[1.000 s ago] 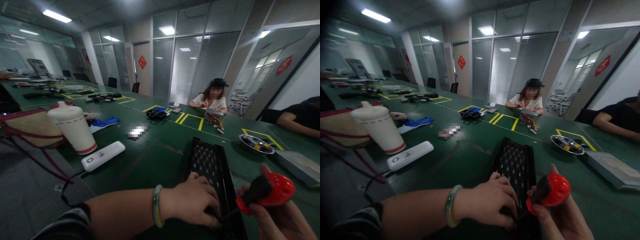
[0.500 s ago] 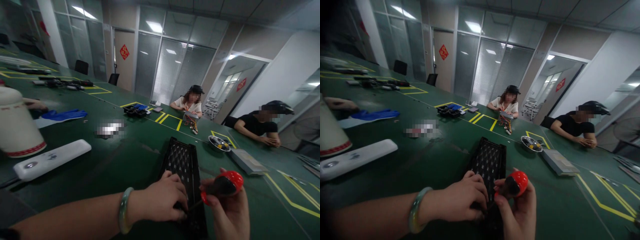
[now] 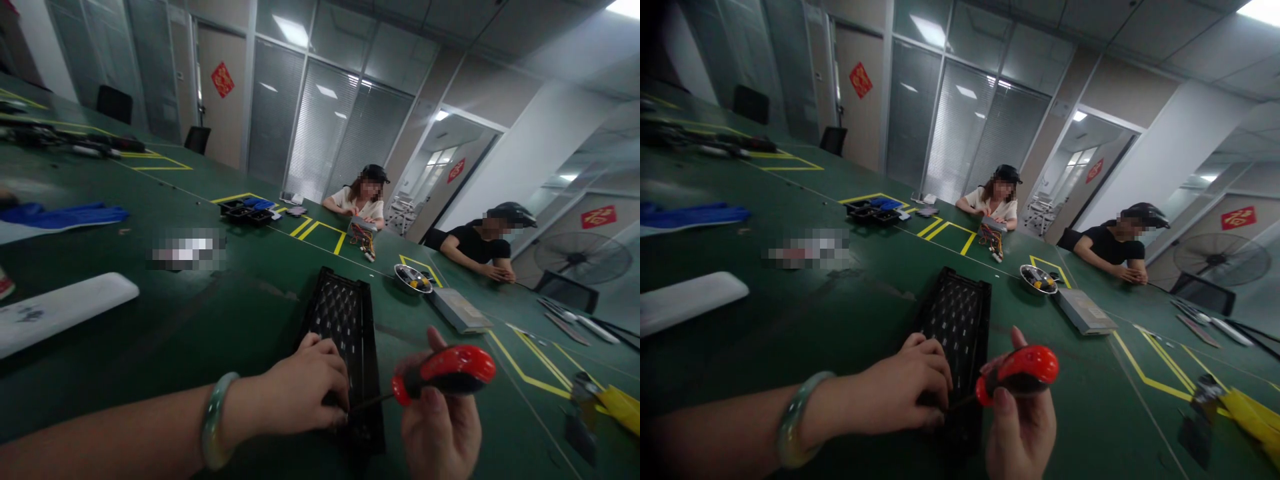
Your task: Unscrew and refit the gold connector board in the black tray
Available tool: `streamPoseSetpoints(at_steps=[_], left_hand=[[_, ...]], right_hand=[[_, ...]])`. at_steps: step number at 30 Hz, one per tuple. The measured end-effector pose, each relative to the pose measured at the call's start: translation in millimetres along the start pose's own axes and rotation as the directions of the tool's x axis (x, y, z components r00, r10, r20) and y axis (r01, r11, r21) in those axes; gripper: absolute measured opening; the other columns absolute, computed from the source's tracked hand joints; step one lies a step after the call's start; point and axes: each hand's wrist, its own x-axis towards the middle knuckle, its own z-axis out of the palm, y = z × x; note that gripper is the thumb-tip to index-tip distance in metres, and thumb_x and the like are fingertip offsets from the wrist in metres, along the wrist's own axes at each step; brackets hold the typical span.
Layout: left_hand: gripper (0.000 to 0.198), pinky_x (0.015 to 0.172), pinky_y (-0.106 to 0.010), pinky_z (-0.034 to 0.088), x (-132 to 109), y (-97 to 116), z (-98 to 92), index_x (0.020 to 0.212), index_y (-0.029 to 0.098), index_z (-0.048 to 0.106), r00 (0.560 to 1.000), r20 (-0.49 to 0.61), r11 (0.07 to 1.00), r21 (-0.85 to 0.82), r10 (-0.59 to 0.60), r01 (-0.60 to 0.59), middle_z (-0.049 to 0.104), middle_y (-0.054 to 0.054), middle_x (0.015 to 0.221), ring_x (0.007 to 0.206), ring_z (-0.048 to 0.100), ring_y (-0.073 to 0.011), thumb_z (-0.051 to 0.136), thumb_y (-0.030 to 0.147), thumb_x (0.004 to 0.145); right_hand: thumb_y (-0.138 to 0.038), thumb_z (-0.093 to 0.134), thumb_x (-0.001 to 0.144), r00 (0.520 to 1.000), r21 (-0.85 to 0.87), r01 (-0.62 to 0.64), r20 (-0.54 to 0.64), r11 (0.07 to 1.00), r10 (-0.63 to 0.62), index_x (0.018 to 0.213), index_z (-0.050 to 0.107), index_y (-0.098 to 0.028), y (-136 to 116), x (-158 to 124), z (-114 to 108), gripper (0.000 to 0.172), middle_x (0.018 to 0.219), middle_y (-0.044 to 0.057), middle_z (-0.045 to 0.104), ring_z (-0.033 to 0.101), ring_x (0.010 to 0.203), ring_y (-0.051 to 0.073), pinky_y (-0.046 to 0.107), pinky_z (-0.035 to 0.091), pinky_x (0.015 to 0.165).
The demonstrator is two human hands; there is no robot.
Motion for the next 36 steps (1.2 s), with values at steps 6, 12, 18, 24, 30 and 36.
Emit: streamPoseSetpoints(at_steps=[6,12,18,24,30,36], left_hand=[[0.016,0.092,-0.04,0.025,0.0,-0.8,-2.0,0.089,0.028,0.076,1.0,0.018,1.0,0.002,0.009,-0.009,0.073,0.001,0.099,0.103,0.053,-0.0235,0.076,0.041,0.08],[0.023,0.092,-0.039,0.025,-0.8,1.8,-4.3,0.096,0.03,0.075,1.0,0.022,1.0,0.004,-0.012,0.012,0.072,0.002,0.1,0.103,0.054,-0.0234,0.077,0.045,0.078],[0.019,0.09,-0.037,0.025,0.1,4.8,-7.9,0.095,0.029,0.074,0.998,-0.041,0.996,-0.073,-0.047,0.044,0.074,0.003,0.093,0.097,0.054,-0.0213,0.066,0.045,0.089],[0.022,0.092,-0.035,0.025,1.5,3.9,-7.8,0.088,0.023,0.072,0.991,-0.113,0.994,-0.082,-0.075,0.066,0.072,0.003,0.087,0.096,0.055,-0.0178,0.058,0.039,0.096],[0.026,0.091,-0.036,0.025,1.7,-5.2,-8.6,0.087,0.024,0.072,0.974,-0.213,0.995,-0.079,-0.08,0.064,0.072,0.002,0.09,0.096,0.056,-0.018,0.053,0.038,0.098],[0.026,0.093,-0.038,0.025,4.6,-16.4,-12.5,0.091,0.027,0.073,0.936,-0.306,0.983,-0.114,-0.175,0.146,0.073,0.003,0.093,0.099,0.056,-0.0181,0.051,0.038,0.099]], right_hand=[[-0.02,0.058,0.093,0.952,-0.008,0.044,-0.303,0.999,-0.044,0.116,0.068,-0.033,0.9,14.0,1.0,0.029,0.126,0.004,0.06,0.058,0.083,0.017,0.031,0.049,0.067],[-0.022,0.061,0.093,0.952,-0.028,0.004,-0.304,1.0,-0.012,0.115,0.068,-0.03,8.2,17.0,-1.6,0.025,0.136,0.004,0.058,0.06,0.087,0.016,0.03,0.05,0.069],[-0.027,0.072,0.086,0.972,-0.148,-0.121,-0.218,0.982,0.087,0.12,0.062,-0.025,15.8,18.4,-4.1,0.036,0.122,0.008,0.067,0.067,0.099,0.022,0.039,0.054,0.087],[-0.024,0.067,0.086,0.971,-0.362,-0.101,0.169,0.927,0.172,0.116,0.059,-0.023,38.9,22.0,-7.5,0.031,0.13,0.011,0.063,0.059,0.121,0.027,0.051,0.045,0.106],[-0.011,0.052,0.08,0.859,-0.64,0.08,0.434,0.765,0.273,0.118,0.064,-0.029,70.0,27.3,-19.3,0.044,0.133,0.004,0.062,0.057,0.124,0.022,0.044,0.043,0.109],[-0.008,0.048,0.076,0.777,-0.704,0.134,0.512,0.697,0.367,0.112,0.069,-0.029,84.3,30.7,-22.9,0.047,0.136,0.002,0.061,0.059,0.122,0.021,0.039,0.046,0.104]])
